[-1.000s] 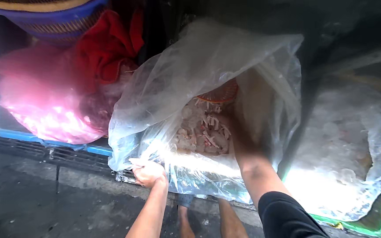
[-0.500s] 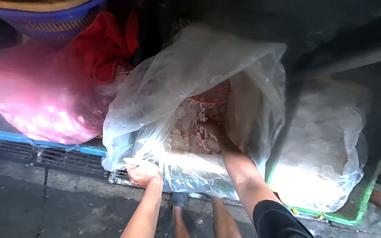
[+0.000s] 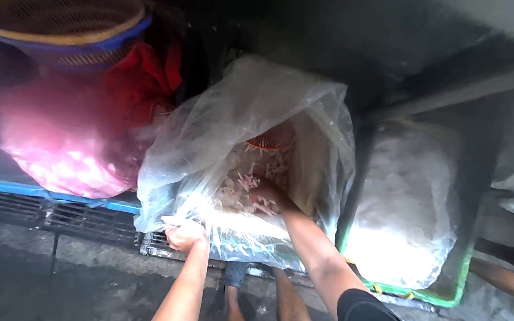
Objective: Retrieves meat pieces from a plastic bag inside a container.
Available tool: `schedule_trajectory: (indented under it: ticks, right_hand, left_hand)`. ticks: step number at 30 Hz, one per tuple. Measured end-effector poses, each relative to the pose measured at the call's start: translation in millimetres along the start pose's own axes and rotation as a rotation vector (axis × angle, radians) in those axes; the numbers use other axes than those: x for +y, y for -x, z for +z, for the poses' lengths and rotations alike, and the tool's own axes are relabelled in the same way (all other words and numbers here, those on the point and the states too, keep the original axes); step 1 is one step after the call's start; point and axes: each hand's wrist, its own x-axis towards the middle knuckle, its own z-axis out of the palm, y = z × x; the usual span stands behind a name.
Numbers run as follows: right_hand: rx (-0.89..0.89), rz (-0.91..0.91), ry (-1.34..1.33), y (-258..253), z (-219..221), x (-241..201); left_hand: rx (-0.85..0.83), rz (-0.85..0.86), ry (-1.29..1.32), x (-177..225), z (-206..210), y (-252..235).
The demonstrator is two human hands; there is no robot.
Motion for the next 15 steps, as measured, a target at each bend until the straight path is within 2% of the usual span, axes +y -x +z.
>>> schedule_trajectory:
  ticks: [3, 7, 9, 12, 15]
  right_hand:
    - [-0.024, 0.033, -0.129, 27.0, 19.8, -6.7]
    - [-0.006, -0.005, -0.181, 59.4, 6.3, -33.0]
    - [0.050, -0.037, -0.305, 79.5, -1.0, -33.6]
    - [0.208, 0.031, -0.499, 121.9, -20.8, -46.4]
    - [0.325, -0.076, -0.791, 178.5, -44.9, -53.0]
  left_hand:
    - [-0.015, 0.022, 0.046, -2.3, -4.6, 0.2]
    - [0.004, 0.007, 0.078, 1.8, -6.1, -2.2]
    - [0.006, -0.006, 0.077, -1.8, -4.2, -3.7]
    - [-0.010, -0.012, 0.099, -2.3, -4.8, -5.4]
    - [-0.017, -0.007, 0.134, -0.6, -6.6, -7.7]
